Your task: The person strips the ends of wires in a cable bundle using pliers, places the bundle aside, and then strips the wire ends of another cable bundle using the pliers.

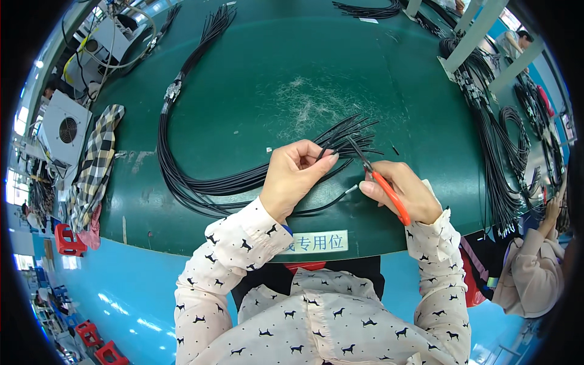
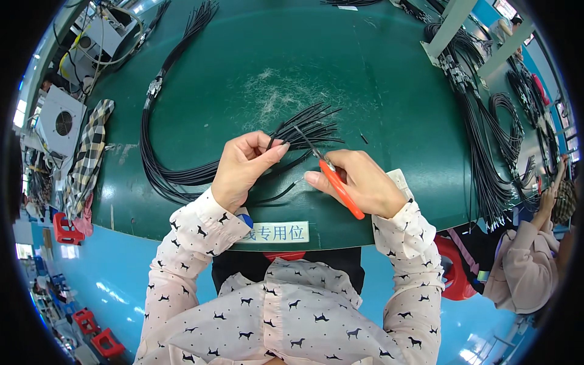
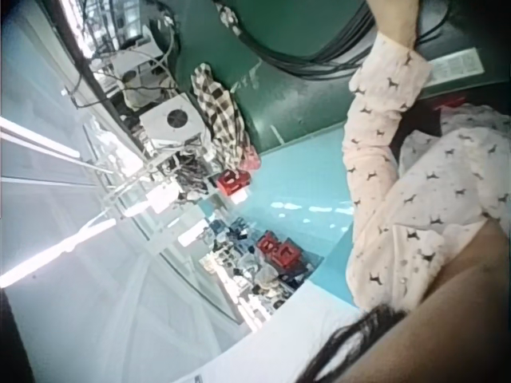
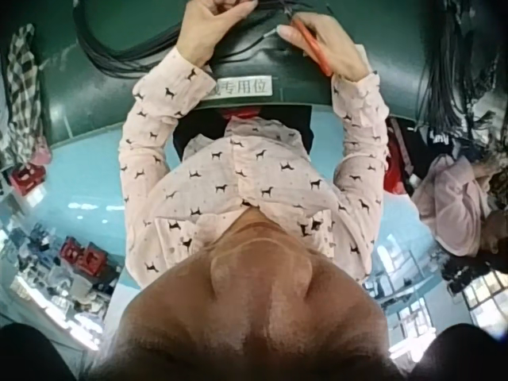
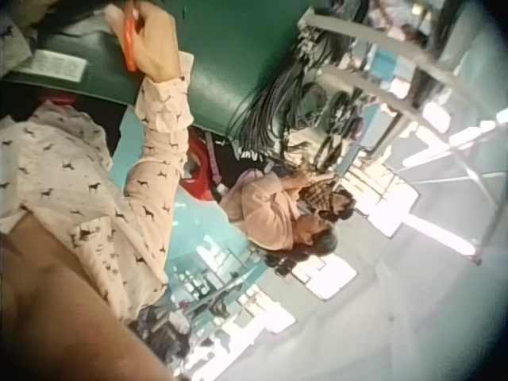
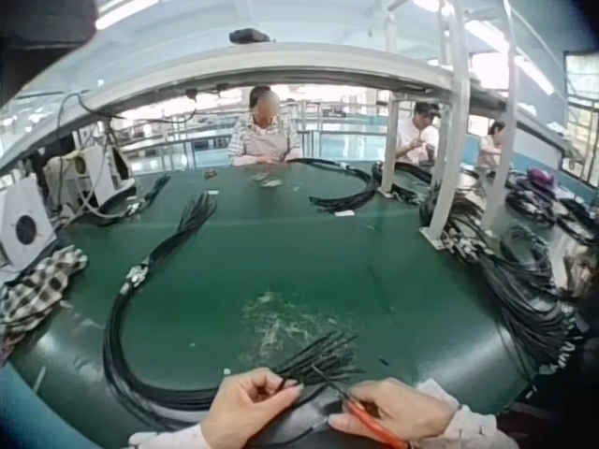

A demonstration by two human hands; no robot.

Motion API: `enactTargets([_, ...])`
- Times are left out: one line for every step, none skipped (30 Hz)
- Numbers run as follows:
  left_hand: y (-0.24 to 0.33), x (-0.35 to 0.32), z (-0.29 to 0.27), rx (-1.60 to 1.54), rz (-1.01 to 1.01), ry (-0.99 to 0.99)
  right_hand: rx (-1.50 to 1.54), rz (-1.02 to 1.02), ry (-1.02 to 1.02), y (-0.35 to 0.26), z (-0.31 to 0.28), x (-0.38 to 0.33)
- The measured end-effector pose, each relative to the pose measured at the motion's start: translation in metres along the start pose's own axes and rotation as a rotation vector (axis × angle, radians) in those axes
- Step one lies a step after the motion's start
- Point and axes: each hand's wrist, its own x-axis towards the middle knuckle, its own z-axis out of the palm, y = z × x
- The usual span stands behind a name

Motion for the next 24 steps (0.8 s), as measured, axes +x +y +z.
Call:
enactTargets([-0.001,0.0,0.001,0.04,0.009,0.016,-0.013,-0.021,-0.012,0.0,0.001,0.0])
enactTargets([-0.003,-0.001,0.003,0.08,0.018,0.031,-0.025,-0.042,-0.024,0.0,0.002,0.0])
enactTargets([-0.004,0.0,0.003,0.121,0.027,0.043,-0.038,-0.063,-0.033,0.0,0.002,0.0])
enactTargets([-0.005,0.0,0.004,0.116,0.025,0.045,-0.04,-0.06,-0.037,0.001,0.004,0.001])
enactTargets([-0.007,0.0,0.005,0.188,0.093,0.055,-0.001,-0.039,-0.038,0.004,0.006,0.003])
enactTargets([-0.009,0.0,0.006,0.26,0.161,0.065,0.038,-0.018,-0.039,0.007,0.009,0.005])
enactTargets([-0.011,0.0,0.007,0.331,0.228,0.075,0.077,0.005,-0.04,0.008,0.011,0.006])
enactTargets([-0.012,0.0,0.009,0.331,0.228,0.077,0.076,0.003,-0.041,0.007,0.011,0.006])
enactTargets([-0.012,0.0,0.011,0.344,0.248,0.098,0.113,0.026,-0.055,0.004,0.01,0.006])
enactTargets([-0.013,0.0,0.013,0.356,0.267,0.119,0.15,0.048,-0.069,0.002,0.009,0.006])
enactTargets([-0.013,0.001,0.014,0.369,0.287,0.14,0.188,0.07,-0.082,0.001,0.009,0.006])
enactTargets([-0.012,0.001,0.016,0.37,0.289,0.14,0.187,0.069,-0.082,0.0,0.008,0.007])
enactTargets([-0.014,0.001,0.016,0.374,0.302,0.151,0.178,0.077,-0.083,0.001,0.008,0.007])
enactTargets([-0.015,0.002,0.016,0.379,0.316,0.162,0.169,0.085,-0.084,0.002,0.009,0.008])
enactTargets([-0.015,0.002,0.017,0.385,0.331,0.172,0.161,0.092,-0.083,0.002,0.009,0.008])
enactTargets([-0.015,0.001,0.017,0.384,0.332,0.173,0.159,0.092,-0.083,0.001,0.009,0.008])
enactTargets([-0.015,0.002,0.017,0.398,0.344,0.182,0.159,0.099,-0.08,-0.002,0.008,0.008])
enactTargets([-0.016,0.001,0.018,0.411,0.353,0.192,0.16,0.108,-0.078,-0.003,0.009,0.008])
enactTargets([-0.017,0.0,0.018,0.425,0.364,0.202,0.161,0.116,-0.075,-0.003,0.01,0.008])
enactTargets([-0.017,0.0,0.019,0.425,0.365,0.202,0.161,0.115,-0.075,-0.003,0.01,0.007])
enactTargets([-0.017,-0.001,0.019,0.434,0.367,0.207,0.158,0.109,-0.075,-0.003,0.01,0.007])
enactTargets([-0.016,-0.002,0.019,0.443,0.368,0.213,0.155,0.104,-0.076,-0.003,0.011,0.007])
enactTargets([-0.016,-0.002,0.02,0.449,0.37,0.217,0.151,0.1,-0.075,-0.002,0.01,0.006])
enactTargets([-0.016,-0.002,0.021,0.448,0.371,0.217,0.15,0.1,-0.075,-0.001,0.01,0.006])
